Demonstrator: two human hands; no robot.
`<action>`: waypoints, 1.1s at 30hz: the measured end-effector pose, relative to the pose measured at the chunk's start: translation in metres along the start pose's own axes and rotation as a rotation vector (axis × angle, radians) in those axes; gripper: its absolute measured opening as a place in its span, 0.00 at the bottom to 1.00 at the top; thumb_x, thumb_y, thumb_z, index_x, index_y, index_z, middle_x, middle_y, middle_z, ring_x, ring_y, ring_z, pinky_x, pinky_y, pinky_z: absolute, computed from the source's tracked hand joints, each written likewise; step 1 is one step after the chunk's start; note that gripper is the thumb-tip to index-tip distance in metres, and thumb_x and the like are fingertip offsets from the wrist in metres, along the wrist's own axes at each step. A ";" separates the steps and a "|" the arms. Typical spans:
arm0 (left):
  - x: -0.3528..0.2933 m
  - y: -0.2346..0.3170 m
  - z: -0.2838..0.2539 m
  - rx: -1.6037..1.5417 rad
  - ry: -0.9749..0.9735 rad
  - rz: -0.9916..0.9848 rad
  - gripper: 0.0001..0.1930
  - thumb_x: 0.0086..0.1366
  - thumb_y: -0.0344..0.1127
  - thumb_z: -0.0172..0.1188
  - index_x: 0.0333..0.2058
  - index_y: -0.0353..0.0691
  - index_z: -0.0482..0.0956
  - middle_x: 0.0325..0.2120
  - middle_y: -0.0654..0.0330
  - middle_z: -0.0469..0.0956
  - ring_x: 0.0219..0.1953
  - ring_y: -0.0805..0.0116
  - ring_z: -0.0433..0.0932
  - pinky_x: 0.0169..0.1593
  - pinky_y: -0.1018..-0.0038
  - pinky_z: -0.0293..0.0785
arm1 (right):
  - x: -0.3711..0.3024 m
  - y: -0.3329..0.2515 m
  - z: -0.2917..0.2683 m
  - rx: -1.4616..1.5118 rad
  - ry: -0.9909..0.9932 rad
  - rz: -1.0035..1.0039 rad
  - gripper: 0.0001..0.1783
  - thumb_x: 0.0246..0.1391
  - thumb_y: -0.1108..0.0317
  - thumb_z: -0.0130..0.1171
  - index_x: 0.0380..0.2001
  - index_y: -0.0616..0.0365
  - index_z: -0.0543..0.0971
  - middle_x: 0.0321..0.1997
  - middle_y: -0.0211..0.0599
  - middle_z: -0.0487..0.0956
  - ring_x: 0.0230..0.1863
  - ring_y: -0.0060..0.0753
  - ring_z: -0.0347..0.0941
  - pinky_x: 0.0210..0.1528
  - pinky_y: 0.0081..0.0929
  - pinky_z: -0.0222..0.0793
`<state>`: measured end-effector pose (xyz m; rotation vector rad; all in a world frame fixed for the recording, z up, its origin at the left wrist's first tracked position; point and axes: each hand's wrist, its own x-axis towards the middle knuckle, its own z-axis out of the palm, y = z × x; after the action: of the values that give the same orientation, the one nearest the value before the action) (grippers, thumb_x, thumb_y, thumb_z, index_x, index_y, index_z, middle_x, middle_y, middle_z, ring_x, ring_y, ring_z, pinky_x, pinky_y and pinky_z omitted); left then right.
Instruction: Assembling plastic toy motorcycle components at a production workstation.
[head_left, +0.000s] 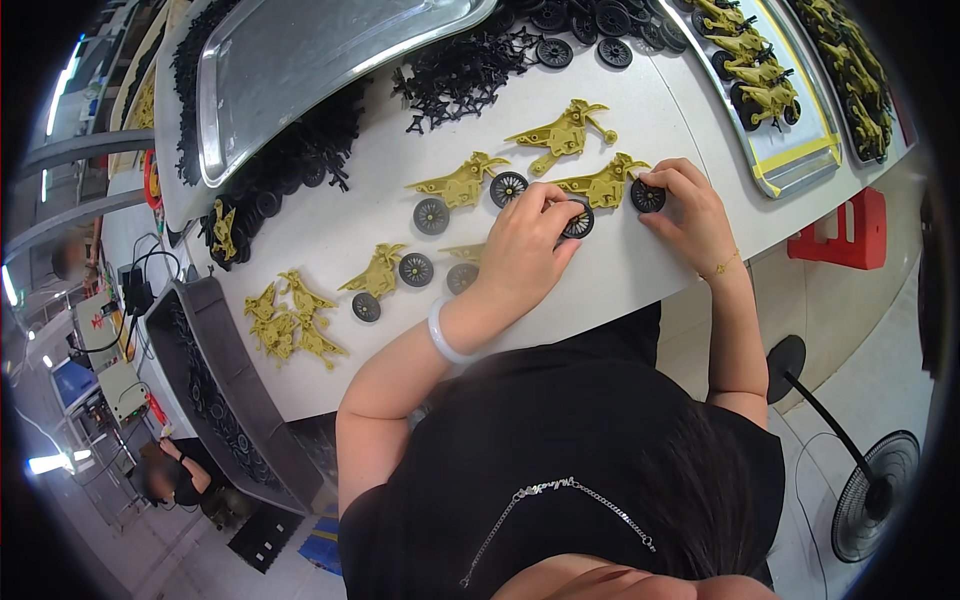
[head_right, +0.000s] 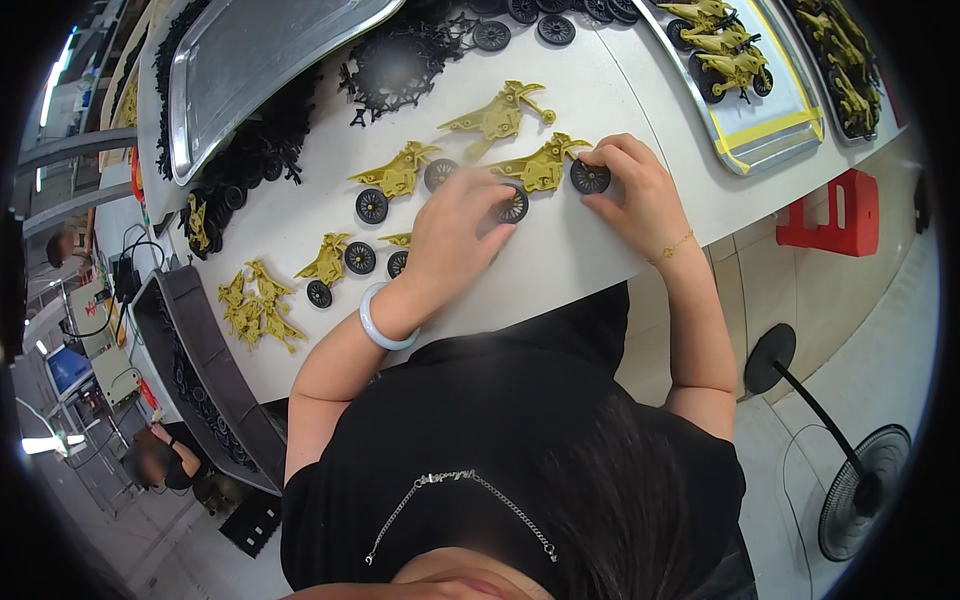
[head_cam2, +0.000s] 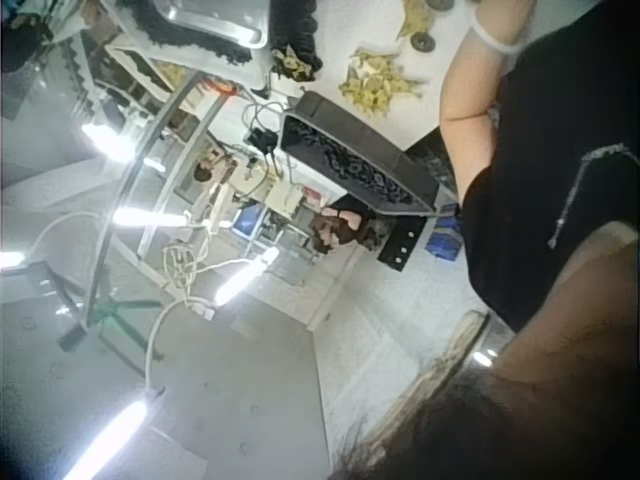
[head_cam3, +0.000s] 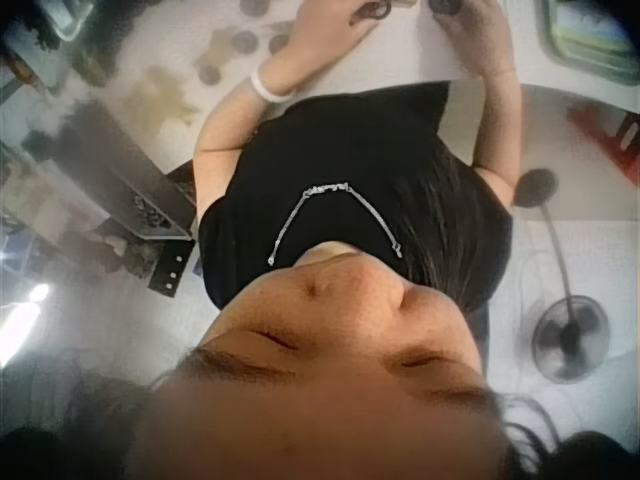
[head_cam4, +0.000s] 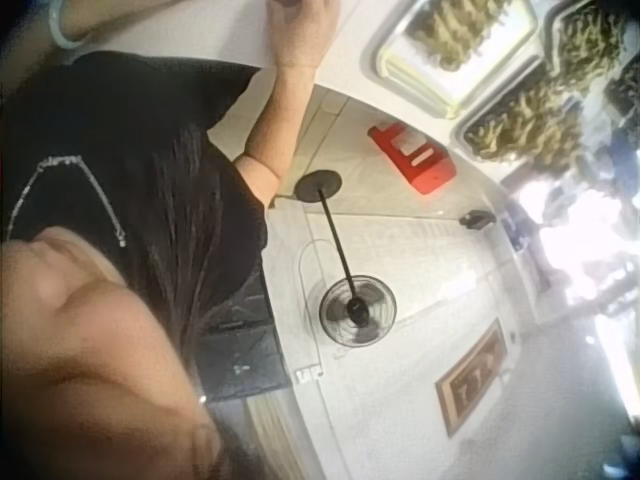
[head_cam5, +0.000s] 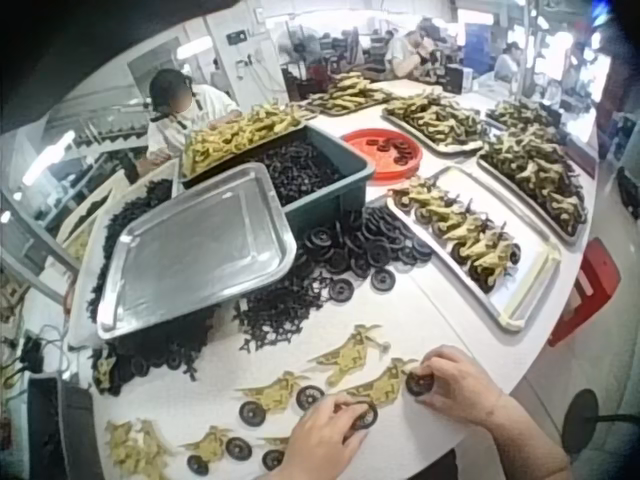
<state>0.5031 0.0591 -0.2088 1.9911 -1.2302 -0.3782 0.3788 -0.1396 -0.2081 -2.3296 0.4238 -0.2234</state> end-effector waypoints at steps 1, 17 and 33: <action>0.000 0.000 0.000 0.008 0.003 0.001 0.19 0.45 0.25 0.67 0.39 0.37 0.76 0.38 0.57 0.70 0.41 0.56 0.72 0.44 0.66 0.69 | 0.000 0.000 0.000 0.001 -0.001 0.006 0.22 0.34 0.79 0.67 0.38 0.59 0.76 0.41 0.35 0.73 0.44 0.38 0.72 0.47 0.29 0.70; 0.005 0.001 0.007 0.103 0.051 0.072 0.18 0.45 0.24 0.66 0.38 0.37 0.77 0.38 0.57 0.71 0.41 0.57 0.73 0.44 0.66 0.70 | -0.002 -0.001 -0.008 0.000 -0.063 0.054 0.24 0.32 0.80 0.67 0.39 0.60 0.75 0.43 0.35 0.72 0.45 0.37 0.72 0.50 0.27 0.69; -0.021 0.013 -0.009 0.146 0.016 0.176 0.17 0.48 0.34 0.67 0.38 0.41 0.77 0.37 0.60 0.73 0.41 0.59 0.72 0.46 0.64 0.64 | 0.042 0.013 -0.050 -0.117 0.022 -0.091 0.22 0.40 0.75 0.66 0.43 0.56 0.76 0.44 0.37 0.74 0.43 0.39 0.72 0.45 0.30 0.68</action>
<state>0.4898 0.0779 -0.1958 1.9832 -1.4455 -0.1894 0.4010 -0.1955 -0.1805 -2.4662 0.3509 -0.2747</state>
